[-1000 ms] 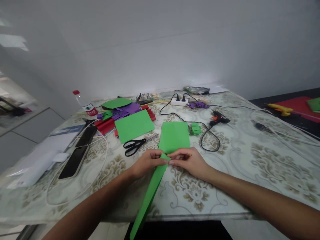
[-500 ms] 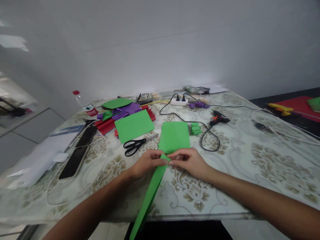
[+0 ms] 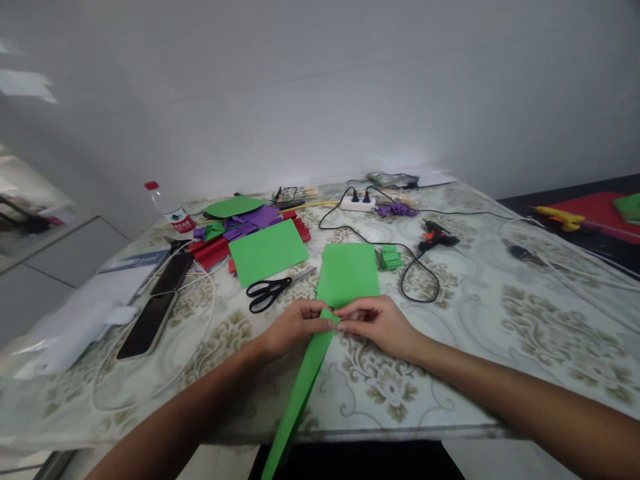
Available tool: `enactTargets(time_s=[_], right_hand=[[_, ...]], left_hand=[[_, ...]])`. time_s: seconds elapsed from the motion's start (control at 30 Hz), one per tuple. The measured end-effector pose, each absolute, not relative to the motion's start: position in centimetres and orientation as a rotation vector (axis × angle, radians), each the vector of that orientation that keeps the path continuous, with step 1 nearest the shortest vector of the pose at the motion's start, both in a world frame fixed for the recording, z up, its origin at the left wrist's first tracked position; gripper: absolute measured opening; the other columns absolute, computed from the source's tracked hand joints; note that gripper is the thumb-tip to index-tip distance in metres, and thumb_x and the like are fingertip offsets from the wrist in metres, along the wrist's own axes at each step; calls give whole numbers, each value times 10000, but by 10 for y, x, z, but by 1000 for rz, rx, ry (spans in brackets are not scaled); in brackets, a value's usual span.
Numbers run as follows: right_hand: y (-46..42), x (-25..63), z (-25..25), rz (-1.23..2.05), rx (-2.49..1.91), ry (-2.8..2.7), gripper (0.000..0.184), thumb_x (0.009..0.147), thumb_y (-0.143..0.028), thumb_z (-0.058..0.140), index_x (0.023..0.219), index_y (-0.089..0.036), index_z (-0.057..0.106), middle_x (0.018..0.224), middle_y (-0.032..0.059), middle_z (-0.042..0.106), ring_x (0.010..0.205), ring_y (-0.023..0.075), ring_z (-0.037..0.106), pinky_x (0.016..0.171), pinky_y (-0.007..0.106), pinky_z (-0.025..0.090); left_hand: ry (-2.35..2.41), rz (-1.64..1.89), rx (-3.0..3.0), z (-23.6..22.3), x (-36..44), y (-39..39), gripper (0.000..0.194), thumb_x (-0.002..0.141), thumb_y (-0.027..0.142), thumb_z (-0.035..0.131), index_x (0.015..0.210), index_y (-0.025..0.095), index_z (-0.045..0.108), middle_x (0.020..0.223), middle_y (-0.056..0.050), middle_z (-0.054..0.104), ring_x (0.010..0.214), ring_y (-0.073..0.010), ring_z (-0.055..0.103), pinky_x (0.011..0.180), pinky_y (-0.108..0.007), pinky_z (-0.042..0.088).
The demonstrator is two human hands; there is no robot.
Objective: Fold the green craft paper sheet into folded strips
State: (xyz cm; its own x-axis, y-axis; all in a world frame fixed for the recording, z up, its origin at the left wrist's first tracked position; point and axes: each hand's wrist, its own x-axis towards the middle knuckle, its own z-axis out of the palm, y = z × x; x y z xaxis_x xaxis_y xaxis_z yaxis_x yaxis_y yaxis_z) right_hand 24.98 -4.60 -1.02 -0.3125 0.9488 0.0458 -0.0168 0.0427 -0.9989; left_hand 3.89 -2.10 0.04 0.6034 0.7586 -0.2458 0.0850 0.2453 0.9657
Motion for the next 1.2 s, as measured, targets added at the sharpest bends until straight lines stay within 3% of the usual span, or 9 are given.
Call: enactTargets(time_s=[0.23, 0.47, 0.73, 0.9, 1.03, 1.2], right_hand=[[-46, 251, -11, 1410, -1005, -1468, 325, 683, -413, 877, 881, -167, 800, 634, 18, 718, 543, 137, 618, 544, 254, 491], [-46, 251, -12, 1441, -979, -1497, 315, 679, -414, 883, 870, -175, 806, 636, 18, 731, 550, 139, 627, 551, 252, 486], [-46, 251, -11, 1464, -965, -1495, 296, 681, -384, 887, 861, -166, 800, 635, 15, 729, 561, 136, 634, 565, 249, 486], [-44, 250, -13, 1542, -935, -1440, 372, 658, -382, 903, 913, -152, 760, 680, 14, 731, 599, 137, 657, 606, 258, 520], [-44, 249, -10, 1654, -927, -1407, 418, 602, -400, 934, 843, -145, 706, 648, -1, 705, 576, 126, 647, 592, 248, 528], [-48, 249, -3, 1763, -919, -1384, 422, 719, -525, 836, 767, -142, 666, 636, 7, 687, 522, 112, 620, 537, 234, 506]], left_hand=[[799, 545, 1238, 2, 39, -21, 266, 718, 349, 820, 853, 129, 755, 748, -32, 690, 650, -136, 578, 656, -244, 424], [780, 512, 1243, 7, 38, -20, 230, 686, 320, 840, 745, 133, 720, 653, 13, 626, 583, -96, 497, 575, -211, 340], [793, 490, 1240, 6, 38, -20, 246, 676, 328, 837, 734, 133, 699, 642, 14, 616, 565, -98, 485, 561, -216, 333], [819, 516, 1273, 3, 35, -19, 226, 696, 321, 817, 785, 134, 727, 676, 0, 639, 601, -114, 512, 602, -228, 363], [838, 540, 1291, 4, 35, -19, 220, 696, 319, 813, 759, 133, 715, 667, 6, 620, 608, -114, 513, 612, -230, 368], [827, 532, 1299, 5, 38, -19, 253, 687, 351, 814, 738, 134, 693, 667, -3, 620, 609, -123, 514, 606, -239, 377]])
